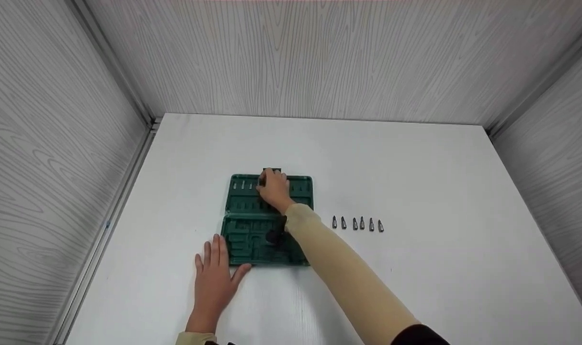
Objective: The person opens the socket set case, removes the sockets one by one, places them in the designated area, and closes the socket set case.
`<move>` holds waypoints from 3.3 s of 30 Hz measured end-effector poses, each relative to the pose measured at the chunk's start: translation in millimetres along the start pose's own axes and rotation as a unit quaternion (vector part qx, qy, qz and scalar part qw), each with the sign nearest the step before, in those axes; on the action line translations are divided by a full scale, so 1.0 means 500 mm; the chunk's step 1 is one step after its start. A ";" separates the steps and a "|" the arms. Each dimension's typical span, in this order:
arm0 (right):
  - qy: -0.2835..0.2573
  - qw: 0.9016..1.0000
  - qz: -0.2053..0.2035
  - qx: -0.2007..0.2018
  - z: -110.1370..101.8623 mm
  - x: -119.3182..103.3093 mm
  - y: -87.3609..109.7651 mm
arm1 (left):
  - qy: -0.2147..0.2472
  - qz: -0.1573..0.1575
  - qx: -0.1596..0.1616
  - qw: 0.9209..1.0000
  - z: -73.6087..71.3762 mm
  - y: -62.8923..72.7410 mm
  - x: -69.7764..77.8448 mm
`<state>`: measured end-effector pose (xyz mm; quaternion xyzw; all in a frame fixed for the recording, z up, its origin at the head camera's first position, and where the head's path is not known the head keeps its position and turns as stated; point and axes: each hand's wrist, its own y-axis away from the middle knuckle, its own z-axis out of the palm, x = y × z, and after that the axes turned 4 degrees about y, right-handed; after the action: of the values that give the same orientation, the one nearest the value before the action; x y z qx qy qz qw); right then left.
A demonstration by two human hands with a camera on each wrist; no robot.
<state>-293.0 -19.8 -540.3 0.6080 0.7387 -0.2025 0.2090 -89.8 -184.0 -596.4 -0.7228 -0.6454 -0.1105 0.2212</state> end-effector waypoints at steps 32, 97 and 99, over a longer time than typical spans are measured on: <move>-0.138 0.988 -0.048 0.041 -0.020 0.037 0.002 | -0.004 0.007 0.004 1.000 0.005 -0.011 0.000; -0.254 0.963 0.058 0.073 -0.184 0.281 0.317 | -0.006 0.011 0.009 1.000 0.005 -0.010 -0.011; -0.251 0.962 0.064 0.084 -0.196 0.296 0.327 | -0.005 0.015 0.013 1.000 0.007 -0.011 -0.011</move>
<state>-164.3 183.9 -548.4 0.5988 0.6026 -0.3961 0.3485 -96.3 -186.6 -601.0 -0.7300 -0.6370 -0.0952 0.2288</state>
